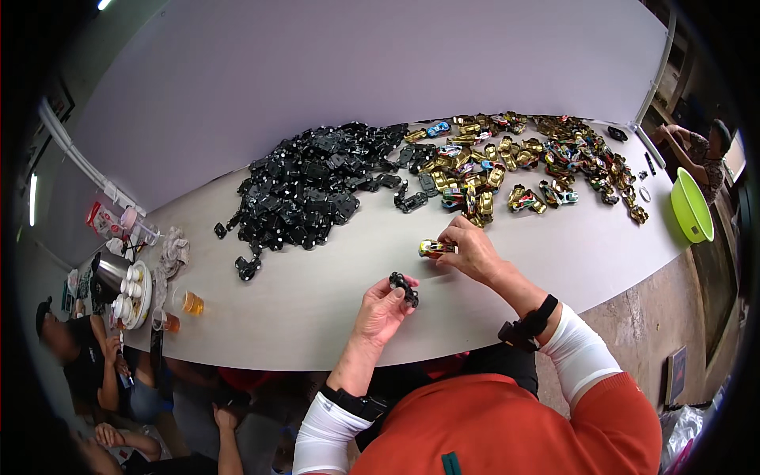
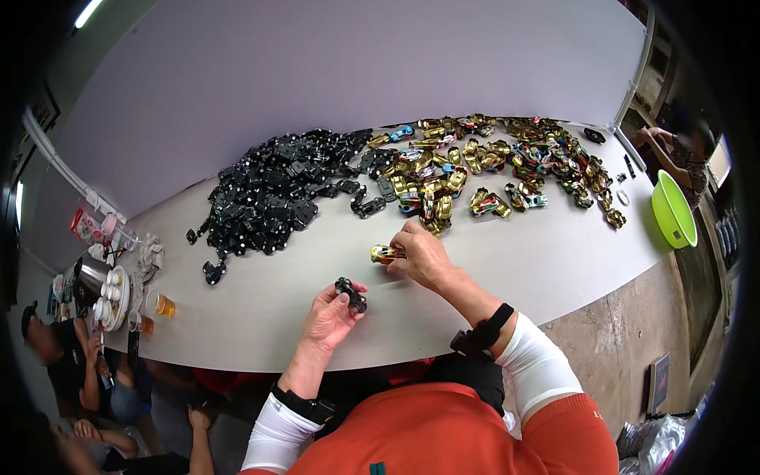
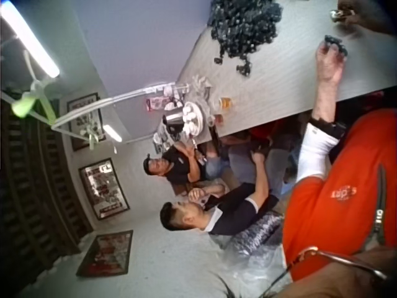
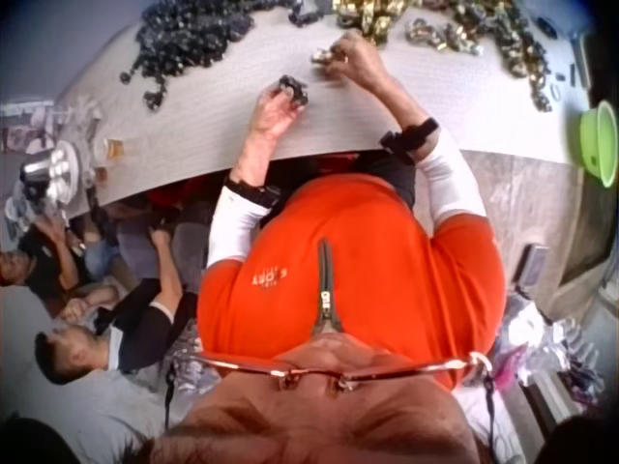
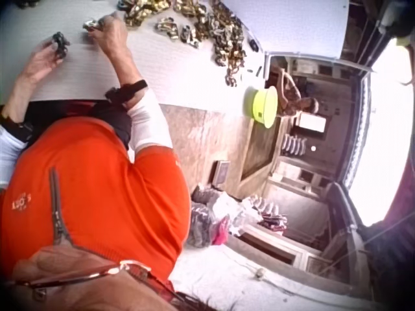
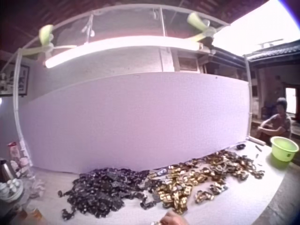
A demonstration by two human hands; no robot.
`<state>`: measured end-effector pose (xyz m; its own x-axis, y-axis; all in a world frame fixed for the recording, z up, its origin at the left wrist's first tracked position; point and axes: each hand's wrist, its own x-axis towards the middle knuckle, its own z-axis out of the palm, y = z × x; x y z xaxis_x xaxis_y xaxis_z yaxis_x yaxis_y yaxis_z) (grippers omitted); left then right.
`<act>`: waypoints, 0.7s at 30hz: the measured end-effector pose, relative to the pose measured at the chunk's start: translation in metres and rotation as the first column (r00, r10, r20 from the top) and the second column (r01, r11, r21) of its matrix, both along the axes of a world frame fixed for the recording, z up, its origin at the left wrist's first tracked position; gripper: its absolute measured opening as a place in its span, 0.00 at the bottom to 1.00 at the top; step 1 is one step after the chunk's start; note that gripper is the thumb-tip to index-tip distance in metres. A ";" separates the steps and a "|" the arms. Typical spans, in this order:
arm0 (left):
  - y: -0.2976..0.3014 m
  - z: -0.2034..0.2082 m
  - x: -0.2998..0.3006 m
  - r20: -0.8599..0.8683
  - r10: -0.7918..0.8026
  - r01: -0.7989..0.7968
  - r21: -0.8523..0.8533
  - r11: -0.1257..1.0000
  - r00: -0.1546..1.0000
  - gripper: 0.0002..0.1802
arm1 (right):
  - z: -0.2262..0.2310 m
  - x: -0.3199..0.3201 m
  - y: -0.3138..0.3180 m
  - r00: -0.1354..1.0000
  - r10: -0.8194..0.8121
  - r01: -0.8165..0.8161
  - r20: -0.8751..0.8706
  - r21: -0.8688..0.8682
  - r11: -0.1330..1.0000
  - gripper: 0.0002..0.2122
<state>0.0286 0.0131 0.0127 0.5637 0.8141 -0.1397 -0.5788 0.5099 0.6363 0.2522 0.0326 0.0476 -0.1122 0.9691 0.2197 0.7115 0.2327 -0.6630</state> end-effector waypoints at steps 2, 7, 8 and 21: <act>0.002 0.001 0.018 -0.034 0.074 -0.070 0.090 0.993 0.997 0.15 | -0.001 -0.005 0.000 0.997 0.034 -0.033 -0.071 0.016 0.999 0.18; 0.012 0.004 0.032 -0.019 0.143 -0.114 0.499 0.859 0.990 0.18 | 0.001 -0.005 -0.012 0.810 0.001 -0.226 -0.586 -0.311 0.923 0.16; 0.014 0.007 0.031 -0.053 0.142 -0.093 0.525 0.846 0.988 0.18 | -0.003 -0.004 -0.013 0.834 0.025 -0.223 -0.551 -0.295 0.929 0.16; 0.040 -0.019 0.033 0.086 0.259 -0.273 0.244 0.931 0.962 0.16 | -0.022 -0.018 -0.005 0.509 -0.360 0.096 -0.782 -0.364 0.926 0.11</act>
